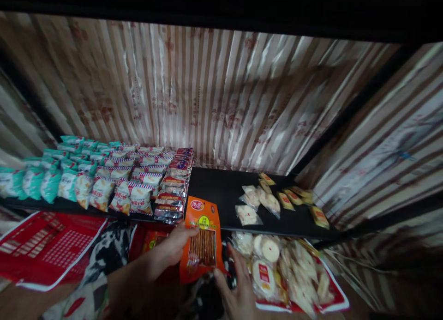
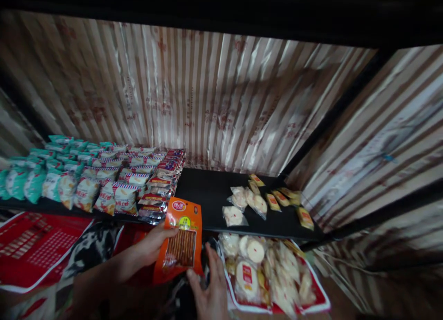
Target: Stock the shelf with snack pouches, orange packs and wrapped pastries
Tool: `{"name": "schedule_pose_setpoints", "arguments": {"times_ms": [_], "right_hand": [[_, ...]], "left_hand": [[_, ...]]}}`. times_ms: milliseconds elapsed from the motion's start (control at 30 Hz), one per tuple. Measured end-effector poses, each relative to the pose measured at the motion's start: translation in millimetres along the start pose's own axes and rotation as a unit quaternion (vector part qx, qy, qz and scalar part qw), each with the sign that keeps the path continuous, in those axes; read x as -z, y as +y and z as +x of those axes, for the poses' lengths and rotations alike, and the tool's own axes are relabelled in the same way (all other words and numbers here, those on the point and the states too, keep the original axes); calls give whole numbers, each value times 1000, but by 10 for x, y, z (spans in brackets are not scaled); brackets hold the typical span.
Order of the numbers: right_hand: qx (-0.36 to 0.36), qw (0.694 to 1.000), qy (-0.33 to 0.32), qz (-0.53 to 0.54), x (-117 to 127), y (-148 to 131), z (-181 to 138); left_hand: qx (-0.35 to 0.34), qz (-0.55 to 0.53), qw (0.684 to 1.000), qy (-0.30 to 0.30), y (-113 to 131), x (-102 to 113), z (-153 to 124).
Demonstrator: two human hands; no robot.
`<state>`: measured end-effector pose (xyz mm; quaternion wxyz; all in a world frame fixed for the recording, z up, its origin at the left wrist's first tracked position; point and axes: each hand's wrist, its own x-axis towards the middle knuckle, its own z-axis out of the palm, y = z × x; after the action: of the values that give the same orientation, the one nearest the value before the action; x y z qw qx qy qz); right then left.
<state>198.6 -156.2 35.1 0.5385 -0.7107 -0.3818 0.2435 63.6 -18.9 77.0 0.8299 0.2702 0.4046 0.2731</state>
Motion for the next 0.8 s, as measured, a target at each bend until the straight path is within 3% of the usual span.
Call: {"name": "schedule_pose_setpoints", "arguments": {"times_ms": [133,233,333,433,533,600,700,800], "right_hand": [[-161,970,-13,181,-60,-101,278],[-218,927,-47,301,-91,-254,478],[-248,898,-74,355,-140,-313,676],[-252,903,-63,342,-219,-239,887],[-230,919,-26,319,-302,-141,1134],[-205,932,-14,297,-346,-106,1336],[-172,950,-7,260,-414,-73,1707],[-131,970,15,204,-521,-16,2128]], "left_hand": [[-24,-10,999,-34,144,-215,157],[-17,3,1000,-22,244,-342,261],[-8,35,999,0,308,-443,397],[-34,77,996,18,342,-539,565],[-92,142,982,86,387,-618,742],[-128,223,955,149,434,-652,861],[-166,380,882,224,500,-686,1035],[-174,493,820,230,517,-734,1202]]}}
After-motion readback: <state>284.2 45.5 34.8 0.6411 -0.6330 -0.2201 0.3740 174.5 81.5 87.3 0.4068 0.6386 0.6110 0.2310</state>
